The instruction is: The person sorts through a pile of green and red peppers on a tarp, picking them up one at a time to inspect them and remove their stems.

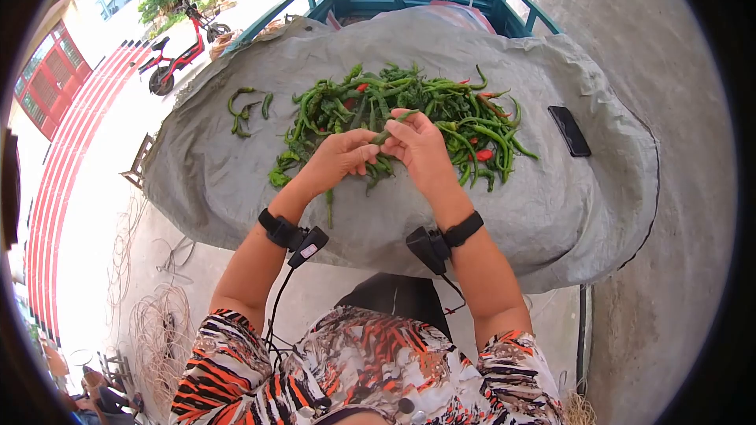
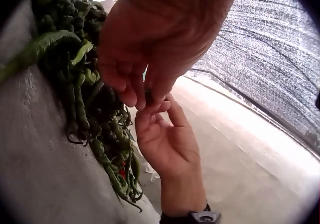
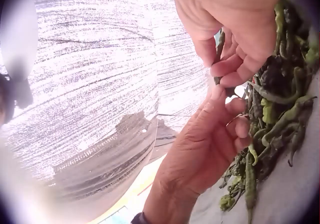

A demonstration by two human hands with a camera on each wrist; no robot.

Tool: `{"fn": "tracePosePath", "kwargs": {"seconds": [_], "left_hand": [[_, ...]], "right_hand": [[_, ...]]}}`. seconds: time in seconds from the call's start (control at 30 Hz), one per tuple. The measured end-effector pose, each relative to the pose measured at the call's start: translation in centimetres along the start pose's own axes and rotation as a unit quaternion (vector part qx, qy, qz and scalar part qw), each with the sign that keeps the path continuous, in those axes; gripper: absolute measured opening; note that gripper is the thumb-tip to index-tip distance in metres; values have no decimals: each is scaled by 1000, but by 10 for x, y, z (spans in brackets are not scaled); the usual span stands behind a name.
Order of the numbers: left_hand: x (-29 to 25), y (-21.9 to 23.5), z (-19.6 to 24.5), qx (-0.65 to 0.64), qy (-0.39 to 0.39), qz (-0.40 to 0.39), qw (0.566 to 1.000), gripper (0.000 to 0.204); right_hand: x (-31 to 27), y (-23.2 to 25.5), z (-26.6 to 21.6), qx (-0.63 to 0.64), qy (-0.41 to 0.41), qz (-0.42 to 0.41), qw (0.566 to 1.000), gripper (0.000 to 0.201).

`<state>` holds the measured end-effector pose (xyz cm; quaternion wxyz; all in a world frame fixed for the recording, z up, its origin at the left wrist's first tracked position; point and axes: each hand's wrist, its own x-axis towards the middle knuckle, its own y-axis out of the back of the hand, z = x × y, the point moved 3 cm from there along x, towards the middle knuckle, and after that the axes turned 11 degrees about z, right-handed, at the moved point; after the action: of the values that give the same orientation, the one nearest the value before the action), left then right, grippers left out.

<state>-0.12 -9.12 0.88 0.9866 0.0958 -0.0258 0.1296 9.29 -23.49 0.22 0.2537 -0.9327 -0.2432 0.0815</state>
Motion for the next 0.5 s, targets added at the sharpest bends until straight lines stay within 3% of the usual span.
{"fn": "tracePosePath", "kwargs": {"seconds": [0.2, 0.33, 0.43, 0.5], "left_hand": [[-7, 7, 1, 95, 10, -43, 995, 24], [-7, 16, 1, 9, -13, 9, 1000, 22], [3, 30, 11, -10, -33, 77, 996, 20], [12, 43, 16, -29, -61, 136, 988, 21]], "right_hand": [[0, 1, -3, 11, 24, -13, 1000, 26], [1, -5, -14, 20, -4, -32, 999, 28], [4, -2, -27, -111, 56, 83, 989, 31], [23, 15, -19, -308, 189, 85, 928, 36]]}}
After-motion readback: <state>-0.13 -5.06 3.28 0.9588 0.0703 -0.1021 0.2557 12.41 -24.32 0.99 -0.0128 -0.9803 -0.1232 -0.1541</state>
